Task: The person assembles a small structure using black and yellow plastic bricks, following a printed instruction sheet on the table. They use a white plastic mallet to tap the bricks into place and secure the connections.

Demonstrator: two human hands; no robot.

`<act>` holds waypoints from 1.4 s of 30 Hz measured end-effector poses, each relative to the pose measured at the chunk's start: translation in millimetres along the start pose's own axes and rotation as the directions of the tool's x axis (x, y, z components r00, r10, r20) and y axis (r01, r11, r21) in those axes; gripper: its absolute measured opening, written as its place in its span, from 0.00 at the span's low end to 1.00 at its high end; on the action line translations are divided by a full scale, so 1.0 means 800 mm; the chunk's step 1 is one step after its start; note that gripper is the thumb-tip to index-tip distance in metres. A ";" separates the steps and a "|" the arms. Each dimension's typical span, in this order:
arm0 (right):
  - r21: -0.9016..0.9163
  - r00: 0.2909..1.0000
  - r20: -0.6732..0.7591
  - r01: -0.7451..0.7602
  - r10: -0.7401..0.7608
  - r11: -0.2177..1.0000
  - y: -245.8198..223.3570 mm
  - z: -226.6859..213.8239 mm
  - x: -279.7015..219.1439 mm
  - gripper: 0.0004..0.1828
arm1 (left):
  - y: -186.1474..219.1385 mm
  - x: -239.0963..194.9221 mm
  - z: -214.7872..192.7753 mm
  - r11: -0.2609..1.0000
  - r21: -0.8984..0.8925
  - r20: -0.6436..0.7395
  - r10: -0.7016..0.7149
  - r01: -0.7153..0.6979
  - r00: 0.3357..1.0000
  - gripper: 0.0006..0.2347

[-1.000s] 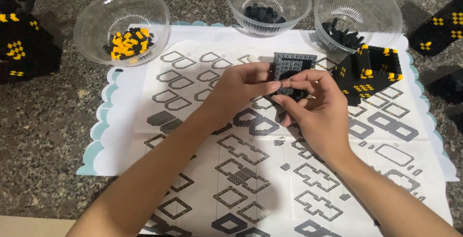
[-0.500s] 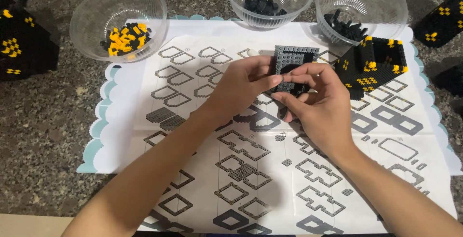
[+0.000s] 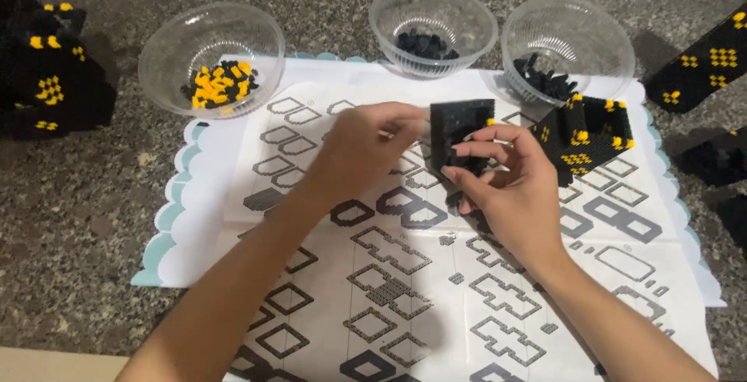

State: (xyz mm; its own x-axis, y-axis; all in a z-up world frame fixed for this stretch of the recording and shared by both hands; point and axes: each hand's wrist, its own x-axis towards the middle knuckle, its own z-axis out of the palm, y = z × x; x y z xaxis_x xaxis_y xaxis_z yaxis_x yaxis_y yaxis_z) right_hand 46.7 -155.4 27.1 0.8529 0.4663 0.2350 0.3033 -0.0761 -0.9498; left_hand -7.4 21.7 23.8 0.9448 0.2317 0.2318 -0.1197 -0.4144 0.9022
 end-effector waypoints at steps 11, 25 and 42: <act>-0.070 0.986 0.015 -0.162 0.163 0.984 0.000 -0.006 0.007 0.23 | -0.019 -0.008 -0.019 0.658 0.713 -0.030 -0.317 0.242 0.948 0.05; -0.083 0.980 0.042 -0.190 0.194 0.978 -0.005 -0.004 0.013 0.25 | 0.052 -0.035 -0.002 0.896 0.398 0.072 -0.245 0.197 0.967 0.15; -0.095 0.952 0.065 -0.294 0.300 0.951 -0.001 -0.009 0.017 0.17 | 0.016 -0.067 0.019 0.857 0.515 0.065 -0.084 0.039 0.994 0.12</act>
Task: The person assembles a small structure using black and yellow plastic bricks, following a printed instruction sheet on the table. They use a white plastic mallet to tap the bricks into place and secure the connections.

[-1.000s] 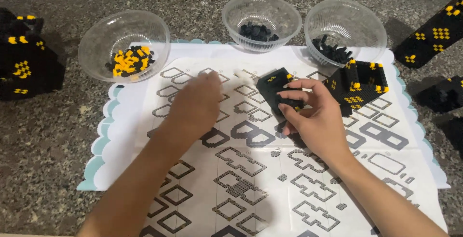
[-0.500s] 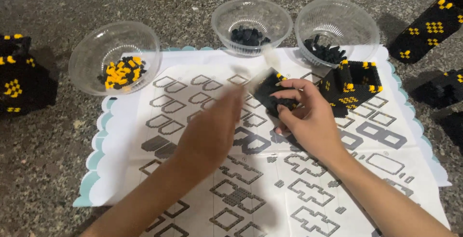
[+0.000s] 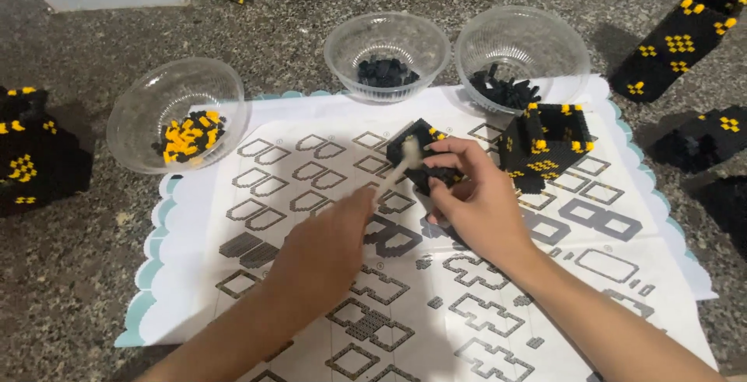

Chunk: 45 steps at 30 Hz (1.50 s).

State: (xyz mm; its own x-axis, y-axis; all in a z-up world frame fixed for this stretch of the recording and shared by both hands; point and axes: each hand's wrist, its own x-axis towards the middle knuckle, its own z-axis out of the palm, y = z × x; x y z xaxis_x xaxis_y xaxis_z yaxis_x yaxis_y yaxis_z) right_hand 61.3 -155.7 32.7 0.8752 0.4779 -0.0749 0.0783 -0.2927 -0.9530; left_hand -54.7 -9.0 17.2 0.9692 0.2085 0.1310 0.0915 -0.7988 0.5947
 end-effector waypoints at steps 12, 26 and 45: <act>0.015 0.999 -0.019 -0.036 0.036 0.999 -0.009 0.004 -0.012 0.16 | 0.005 -0.007 -0.005 0.979 0.093 -0.176 0.195 -0.181 0.965 0.14; -0.049 0.995 -0.005 0.095 -0.095 0.994 -0.005 0.002 -0.018 0.25 | 0.032 0.002 -0.029 0.941 0.154 0.160 -0.324 0.300 0.932 0.18; -0.117 0.916 -0.084 0.383 -0.393 0.916 0.009 0.011 -0.028 0.29 | -0.001 0.082 0.037 0.479 -0.875 -0.043 -0.221 0.070 0.974 0.15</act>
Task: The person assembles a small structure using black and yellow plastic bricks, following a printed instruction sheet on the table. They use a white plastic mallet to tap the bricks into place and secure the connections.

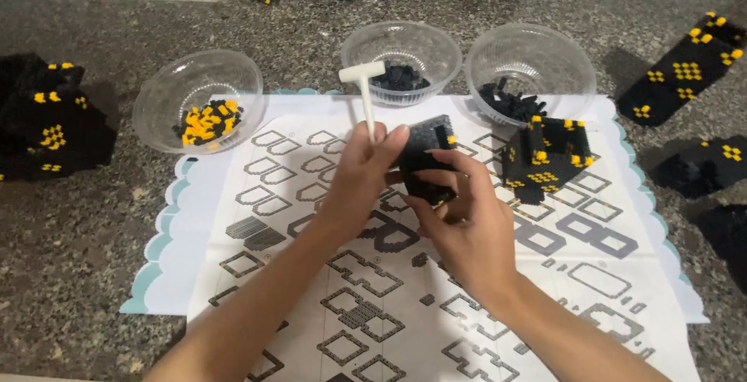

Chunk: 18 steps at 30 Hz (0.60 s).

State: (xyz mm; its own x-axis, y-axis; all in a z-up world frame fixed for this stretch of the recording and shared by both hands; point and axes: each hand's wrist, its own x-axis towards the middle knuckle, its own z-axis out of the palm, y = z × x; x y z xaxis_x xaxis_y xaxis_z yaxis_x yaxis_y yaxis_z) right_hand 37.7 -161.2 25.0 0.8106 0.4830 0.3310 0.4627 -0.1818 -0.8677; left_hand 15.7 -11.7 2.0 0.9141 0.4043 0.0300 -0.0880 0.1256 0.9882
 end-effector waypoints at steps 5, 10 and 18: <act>0.158 0.999 -0.032 -0.028 0.033 0.987 -0.020 0.005 -0.005 0.31 | 0.000 -0.002 0.001 0.989 -0.128 -0.021 0.073 -0.075 0.997 0.16; 0.412 0.985 0.066 -0.171 0.158 0.895 -0.024 0.001 0.000 0.28 | 0.037 -0.017 0.007 0.995 -0.052 -0.109 -0.095 0.090 0.990 0.16; 0.340 0.971 0.095 -0.239 0.220 0.909 -0.029 0.002 0.004 0.25 | 0.037 -0.019 -0.003 0.997 -0.015 -0.077 -0.082 0.081 0.994 0.18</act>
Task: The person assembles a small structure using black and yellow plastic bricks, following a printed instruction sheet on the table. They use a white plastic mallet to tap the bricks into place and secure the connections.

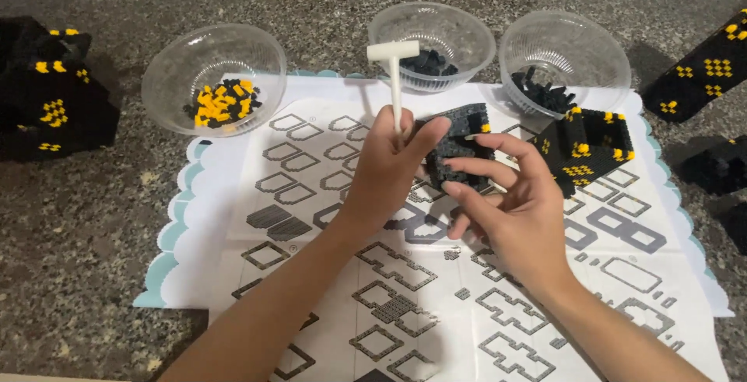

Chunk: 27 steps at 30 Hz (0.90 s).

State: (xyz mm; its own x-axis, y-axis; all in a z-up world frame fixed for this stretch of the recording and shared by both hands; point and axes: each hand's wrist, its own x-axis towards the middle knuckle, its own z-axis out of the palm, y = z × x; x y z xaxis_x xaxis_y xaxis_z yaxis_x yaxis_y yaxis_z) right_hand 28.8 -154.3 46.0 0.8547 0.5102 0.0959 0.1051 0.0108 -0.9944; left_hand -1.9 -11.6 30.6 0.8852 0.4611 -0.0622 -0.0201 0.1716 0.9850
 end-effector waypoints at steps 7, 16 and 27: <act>-0.049 0.993 -0.098 0.064 -0.069 0.997 0.003 -0.001 -0.001 0.25 | -0.008 0.006 -0.007 0.996 -0.044 0.257 0.091 -0.082 0.962 0.15; -0.087 0.956 -0.067 0.280 -0.286 0.956 0.010 -0.004 -0.006 0.25 | -0.016 0.008 -0.018 0.985 -0.065 0.482 0.173 -0.161 0.859 0.11; -0.177 0.974 -0.059 0.207 -0.221 0.962 0.002 -0.006 -0.003 0.28 | -0.022 0.008 -0.015 0.991 -0.032 0.492 0.126 -0.127 0.861 0.10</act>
State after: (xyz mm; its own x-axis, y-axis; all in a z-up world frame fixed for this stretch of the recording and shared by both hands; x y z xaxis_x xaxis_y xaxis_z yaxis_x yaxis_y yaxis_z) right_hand 29.3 -159.8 44.4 0.8391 0.4434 0.3152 0.3680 -0.0358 -0.9291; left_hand -1.4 -1.1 10.9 0.9887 -0.0099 0.1498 -0.1470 0.1392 0.9793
